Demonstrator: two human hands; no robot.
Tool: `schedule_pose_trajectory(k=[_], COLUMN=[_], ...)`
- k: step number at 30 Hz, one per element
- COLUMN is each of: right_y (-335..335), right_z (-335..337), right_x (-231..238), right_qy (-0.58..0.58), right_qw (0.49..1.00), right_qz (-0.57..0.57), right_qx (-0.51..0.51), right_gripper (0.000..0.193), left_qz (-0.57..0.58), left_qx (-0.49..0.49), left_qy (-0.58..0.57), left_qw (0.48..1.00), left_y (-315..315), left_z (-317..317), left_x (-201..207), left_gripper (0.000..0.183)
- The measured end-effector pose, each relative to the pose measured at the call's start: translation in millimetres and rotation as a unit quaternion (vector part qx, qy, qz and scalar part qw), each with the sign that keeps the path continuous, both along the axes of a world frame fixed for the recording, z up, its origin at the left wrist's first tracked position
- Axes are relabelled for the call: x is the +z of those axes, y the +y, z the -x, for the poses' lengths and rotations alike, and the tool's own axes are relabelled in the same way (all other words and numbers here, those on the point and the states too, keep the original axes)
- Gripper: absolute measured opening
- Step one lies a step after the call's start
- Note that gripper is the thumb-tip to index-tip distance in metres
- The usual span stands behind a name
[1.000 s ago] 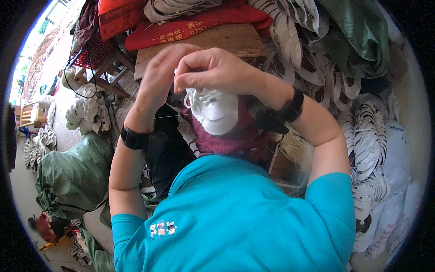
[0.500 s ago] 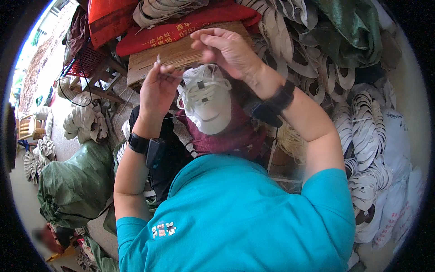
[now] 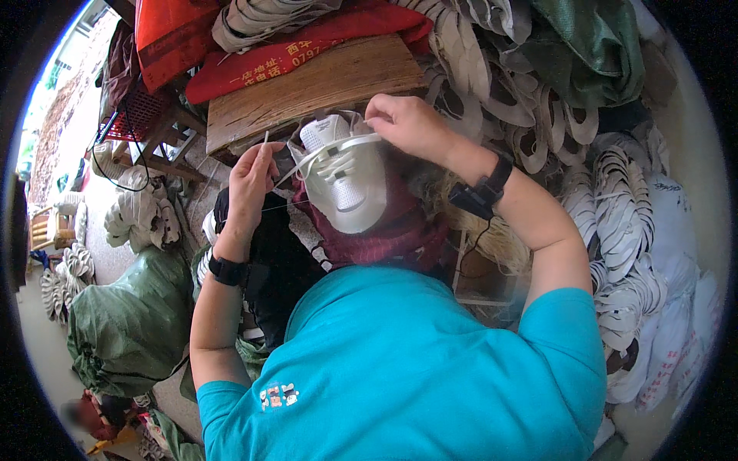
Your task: Lacing and organizing shoe components in a manufacturing setting.
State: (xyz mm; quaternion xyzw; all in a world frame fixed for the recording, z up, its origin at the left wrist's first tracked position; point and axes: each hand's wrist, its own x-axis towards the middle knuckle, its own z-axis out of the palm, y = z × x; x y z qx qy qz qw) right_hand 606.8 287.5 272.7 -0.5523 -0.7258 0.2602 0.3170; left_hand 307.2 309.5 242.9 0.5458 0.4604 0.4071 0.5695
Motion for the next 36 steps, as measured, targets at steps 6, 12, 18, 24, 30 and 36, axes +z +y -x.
schedule_pose_trajectory(k=[6, 12, 18, 24, 30, 36], right_y=[-3, -4, 0, 13, 21, 24], right_z=[11, 22, 25, 20, 14, 7], right_x=[4, 7, 7, 24, 23, 25], right_qy=[-0.037, -0.239, -0.191, -0.002, 0.093, 0.061], right_qw=[0.999, 0.962, 0.979, 0.986, 0.958, 0.954], right_qz=[-0.009, -0.126, -0.059, 0.149, 0.25, 0.252], right_qx=[0.026, 0.036, 0.042, 0.078, 0.105, 0.148], right_gripper=[0.011, 0.011, 0.024, 0.025, 0.025, 0.027], left_qz=[-0.024, -0.101, -0.125, 0.02, 0.079, -0.105], left_qx=[0.001, -0.012, -0.066, -0.074, -0.091, -0.132], left_qy=[0.037, 0.155, 0.202, 0.213, 0.214, 0.355], left_qw=[0.999, 0.983, 0.969, 0.974, 0.969, 0.92], left_y=[-1, -5, 1, 4, 22, 22], left_z=[-7, -9, -9, -15, -24, -25], left_x=[-1, -11, -12, 11, 13, 26], left_gripper=[0.026, 0.026, 0.025, 0.023, 0.022, 0.025])
